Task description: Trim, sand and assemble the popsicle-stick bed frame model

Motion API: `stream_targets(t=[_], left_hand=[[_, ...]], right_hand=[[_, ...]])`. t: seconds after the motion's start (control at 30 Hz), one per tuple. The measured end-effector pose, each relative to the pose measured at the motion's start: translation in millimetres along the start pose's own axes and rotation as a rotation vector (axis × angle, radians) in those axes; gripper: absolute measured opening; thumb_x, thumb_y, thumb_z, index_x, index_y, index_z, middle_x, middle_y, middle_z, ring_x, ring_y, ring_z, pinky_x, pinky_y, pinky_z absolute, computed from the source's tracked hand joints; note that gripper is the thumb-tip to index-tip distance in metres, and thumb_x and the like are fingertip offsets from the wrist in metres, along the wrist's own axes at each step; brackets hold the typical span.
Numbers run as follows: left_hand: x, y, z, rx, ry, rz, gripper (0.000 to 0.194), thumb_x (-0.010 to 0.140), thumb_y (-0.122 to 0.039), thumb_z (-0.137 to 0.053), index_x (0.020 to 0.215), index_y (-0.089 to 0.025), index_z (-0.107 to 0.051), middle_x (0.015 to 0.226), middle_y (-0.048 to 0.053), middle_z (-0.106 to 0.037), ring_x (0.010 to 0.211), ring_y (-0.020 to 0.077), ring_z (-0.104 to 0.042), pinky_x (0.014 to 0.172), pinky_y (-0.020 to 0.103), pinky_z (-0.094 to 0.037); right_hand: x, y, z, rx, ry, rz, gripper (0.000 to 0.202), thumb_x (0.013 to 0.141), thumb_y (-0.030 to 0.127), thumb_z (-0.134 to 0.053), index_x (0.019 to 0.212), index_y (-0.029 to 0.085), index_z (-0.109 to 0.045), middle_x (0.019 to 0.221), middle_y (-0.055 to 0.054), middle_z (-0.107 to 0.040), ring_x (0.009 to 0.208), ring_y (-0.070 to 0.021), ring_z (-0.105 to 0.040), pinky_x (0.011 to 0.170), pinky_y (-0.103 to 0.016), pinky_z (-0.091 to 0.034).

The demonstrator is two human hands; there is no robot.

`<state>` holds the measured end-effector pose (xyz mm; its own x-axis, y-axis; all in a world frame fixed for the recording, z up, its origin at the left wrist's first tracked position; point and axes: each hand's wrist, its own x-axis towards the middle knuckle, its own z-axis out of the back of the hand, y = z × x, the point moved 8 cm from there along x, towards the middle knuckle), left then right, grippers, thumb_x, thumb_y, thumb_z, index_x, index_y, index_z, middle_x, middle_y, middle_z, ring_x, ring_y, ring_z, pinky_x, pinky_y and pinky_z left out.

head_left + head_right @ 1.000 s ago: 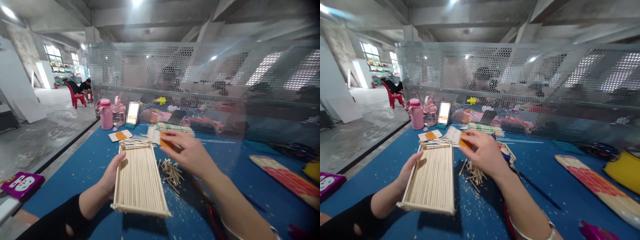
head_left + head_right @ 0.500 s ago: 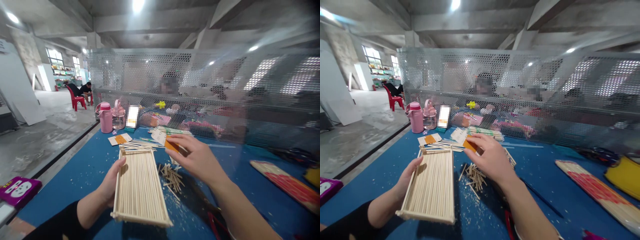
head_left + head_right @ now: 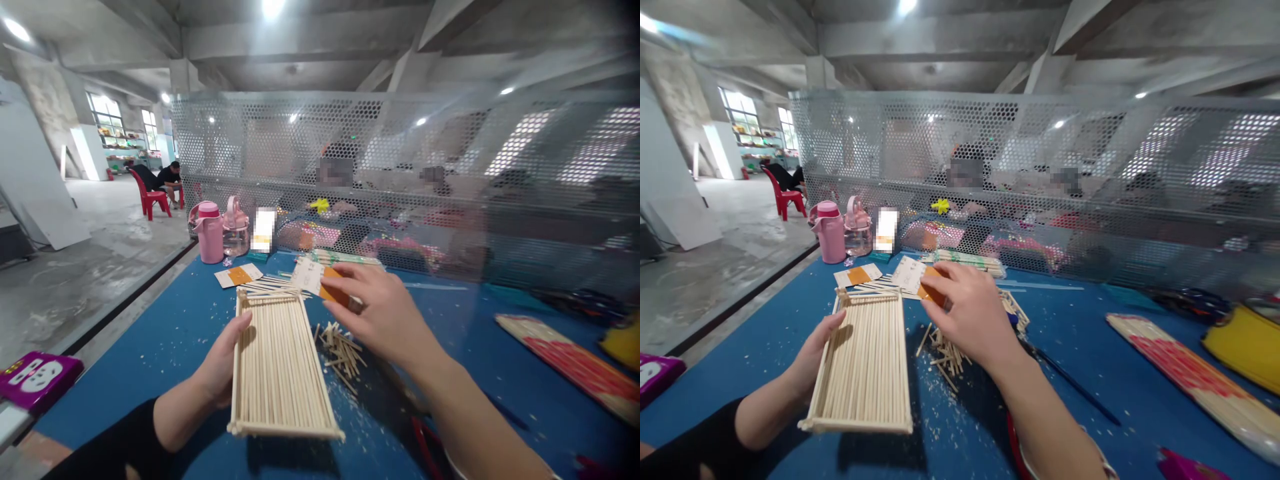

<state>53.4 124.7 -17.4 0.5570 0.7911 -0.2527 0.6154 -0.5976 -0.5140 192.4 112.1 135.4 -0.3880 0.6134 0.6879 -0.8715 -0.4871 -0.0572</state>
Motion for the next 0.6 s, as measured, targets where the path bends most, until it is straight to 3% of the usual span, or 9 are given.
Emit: stream_targets(t=[0.1, 0.2, 0.3, 0.4, 0.53, 0.6], left_hand=[[0, -2, -1.1, -0.007, 0.009, -0.017, 0.036, 0.085, -0.035, -0.05, 0.102, -0.008, -0.067, 0.068, 0.009, -0.072, 0.068, 0.0223, -0.069, 0.07, 0.029, -0.05], [-1, -3, 0.0, -0.009, -0.004, -0.028, 0.035, 0.085, -0.033, -0.051, 0.105, -0.008, -0.066, 0.073, 0.009, -0.073, 0.074, 0.0231, -0.07, 0.077, 0.03, -0.049], [-2, -3, 0.5, 0.005, -0.01, -0.02, 0.037, 0.086, -0.034, -0.05, 0.109, -0.009, -0.065, 0.078, 0.009, -0.074, 0.081, 0.0245, -0.07, 0.082, 0.031, -0.048], [-2, -4, -1.0, 0.009, 0.013, 0.004, 0.039, 0.086, -0.036, -0.05, 0.109, -0.008, -0.065, 0.079, 0.01, -0.074, 0.083, 0.0255, -0.07, 0.083, 0.033, -0.049], [2, -13, 0.4, -0.019, 0.022, -0.038, 0.04, 0.083, -0.038, -0.051, 0.103, -0.007, -0.066, 0.078, 0.011, -0.073, 0.083, 0.0265, -0.069, 0.083, 0.035, -0.049], [4, -19, 2.4, -0.018, 0.018, -0.088, 0.038, 0.081, -0.038, -0.053, 0.098, -0.007, -0.067, 0.074, 0.01, -0.073, 0.08, 0.026, -0.069, 0.083, 0.035, -0.049]], right_hand=[[0, 1, 2, 0.009, -0.023, 0.057, 0.024, 0.078, 0.021, -0.053, 0.093, 0.023, -0.072, 0.114, -0.012, -0.064, 0.102, -0.0287, -0.06, 0.082, -0.049, -0.048], [1, -6, -1, 0.057, -0.017, 0.024, 0.028, 0.077, 0.015, -0.047, 0.089, 0.02, -0.072, 0.106, -0.012, -0.067, 0.094, -0.026, -0.063, 0.076, -0.043, -0.051], [0, -23, -11, 0.222, 0.022, -0.151, 0.031, 0.076, 0.014, -0.044, 0.091, 0.021, -0.07, 0.091, -0.006, -0.071, 0.073, -0.0178, -0.065, 0.063, -0.032, -0.051], [-3, -37, -26, 0.352, 0.111, -0.318, 0.027, 0.074, 0.02, -0.049, 0.091, 0.02, -0.07, 0.077, -0.003, -0.07, 0.057, -0.0138, -0.058, 0.055, -0.028, -0.047], [-10, -60, -30, 0.413, 0.076, -0.542, 0.027, 0.072, 0.03, -0.056, 0.091, 0.016, -0.069, 0.074, -0.005, -0.068, 0.058, -0.0143, -0.054, 0.059, -0.03, -0.045], [-15, -61, -38, 0.565, 0.093, -0.622, 0.03, 0.073, 0.037, -0.057, 0.09, 0.016, -0.068, 0.076, -0.006, -0.067, 0.059, -0.0141, -0.054, 0.059, -0.03, -0.045]])
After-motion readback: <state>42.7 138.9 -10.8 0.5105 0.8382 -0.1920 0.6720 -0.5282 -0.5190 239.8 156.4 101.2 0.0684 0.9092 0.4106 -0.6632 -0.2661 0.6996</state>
